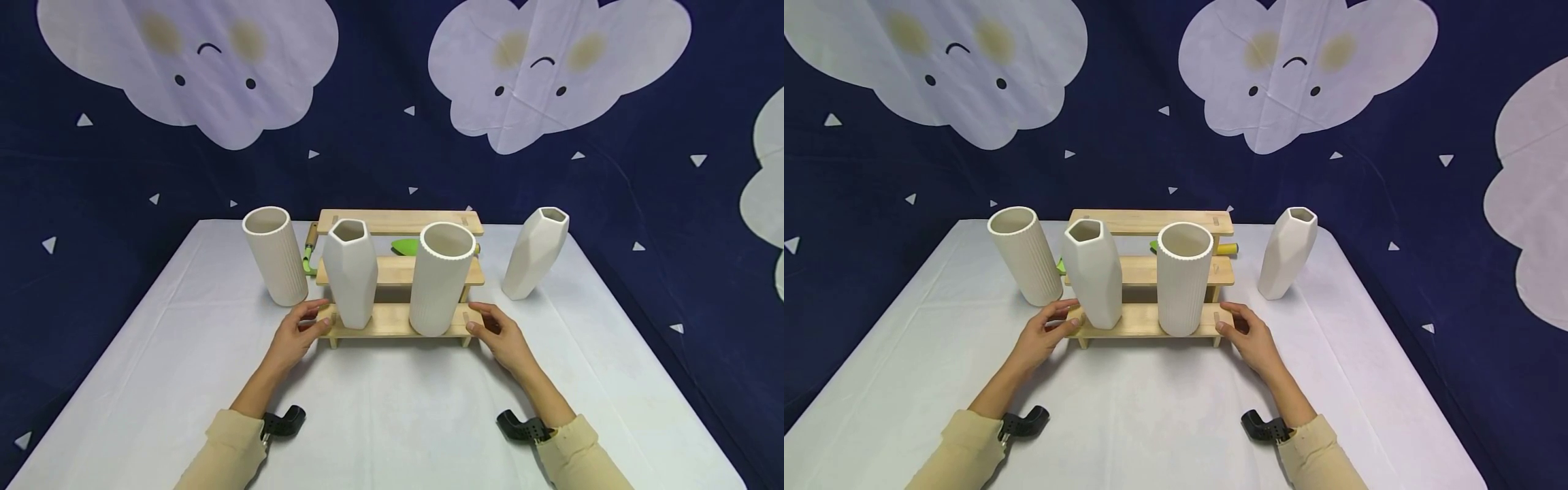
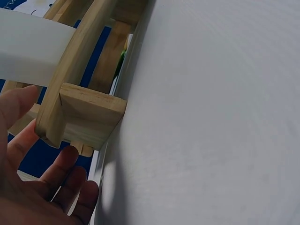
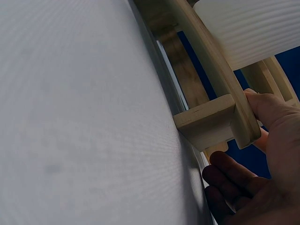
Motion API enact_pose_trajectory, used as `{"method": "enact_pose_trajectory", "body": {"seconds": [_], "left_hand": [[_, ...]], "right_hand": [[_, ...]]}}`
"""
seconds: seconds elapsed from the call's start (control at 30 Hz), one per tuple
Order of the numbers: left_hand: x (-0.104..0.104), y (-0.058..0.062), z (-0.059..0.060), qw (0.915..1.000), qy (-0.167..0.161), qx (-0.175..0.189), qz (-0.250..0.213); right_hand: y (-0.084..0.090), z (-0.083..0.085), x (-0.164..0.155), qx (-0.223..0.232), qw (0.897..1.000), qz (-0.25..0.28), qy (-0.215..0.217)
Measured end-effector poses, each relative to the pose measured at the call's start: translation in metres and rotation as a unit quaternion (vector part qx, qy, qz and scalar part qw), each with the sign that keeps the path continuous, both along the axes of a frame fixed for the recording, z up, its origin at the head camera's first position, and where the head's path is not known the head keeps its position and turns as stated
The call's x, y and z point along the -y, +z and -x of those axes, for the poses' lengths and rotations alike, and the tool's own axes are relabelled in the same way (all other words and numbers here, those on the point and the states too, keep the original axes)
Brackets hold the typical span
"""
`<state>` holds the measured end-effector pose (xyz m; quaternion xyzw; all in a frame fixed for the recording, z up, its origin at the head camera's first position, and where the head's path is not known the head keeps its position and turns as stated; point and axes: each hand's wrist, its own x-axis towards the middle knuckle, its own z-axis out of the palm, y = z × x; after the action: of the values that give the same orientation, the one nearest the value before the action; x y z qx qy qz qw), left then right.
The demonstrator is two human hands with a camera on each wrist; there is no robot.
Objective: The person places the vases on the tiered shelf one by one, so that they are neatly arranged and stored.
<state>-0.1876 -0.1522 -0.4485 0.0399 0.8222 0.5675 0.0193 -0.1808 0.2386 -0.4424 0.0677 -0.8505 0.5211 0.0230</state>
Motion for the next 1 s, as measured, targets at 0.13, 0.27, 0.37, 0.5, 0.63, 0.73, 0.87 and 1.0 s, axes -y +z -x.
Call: {"method": "enact_pose_trajectory", "body": {"seconds": [0.13,0.27,0.37,0.5,0.63,0.73,0.87,1.0], "left_hand": [[-0.001,-0.001,0.001,1.0,-0.004,-0.006,-0.003],[-0.001,-0.002,0.001,0.9999,-0.004,-0.014,-0.003],[-0.002,-0.003,0.002,0.9998,-0.006,-0.02,0.002],[-0.004,-0.005,0.003,0.9999,-0.007,-0.013,0.007],[-0.006,-0.005,0.004,1.0,-0.006,0.001,0.007],[-0.007,-0.005,0.004,0.9999,-0.007,0.005,0.01],[-0.008,-0.006,0.005,0.9999,-0.006,0.007,0.013],[-0.009,-0.006,0.005,0.9999,-0.004,0.012,0.01]], "right_hand": [[0.015,-0.008,0.006,0.001,1.0,-0.005,-0.001],[0.02,-0.01,0.008,0.002,1.0,-0.008,0.0],[0.019,-0.01,0.008,0.002,1.0,-0.007,0.0],[0.018,-0.009,0.007,0.001,1.0,-0.005,-0.001],[0.016,-0.009,0.007,0.004,1.0,-0.004,-0.001],[0.015,-0.009,0.007,0.005,1.0,-0.005,-0.001],[0.016,-0.008,0.007,0.003,1.0,-0.007,0.001],[0.015,-0.008,0.006,0.0,1.0,-0.009,0.002]]}}
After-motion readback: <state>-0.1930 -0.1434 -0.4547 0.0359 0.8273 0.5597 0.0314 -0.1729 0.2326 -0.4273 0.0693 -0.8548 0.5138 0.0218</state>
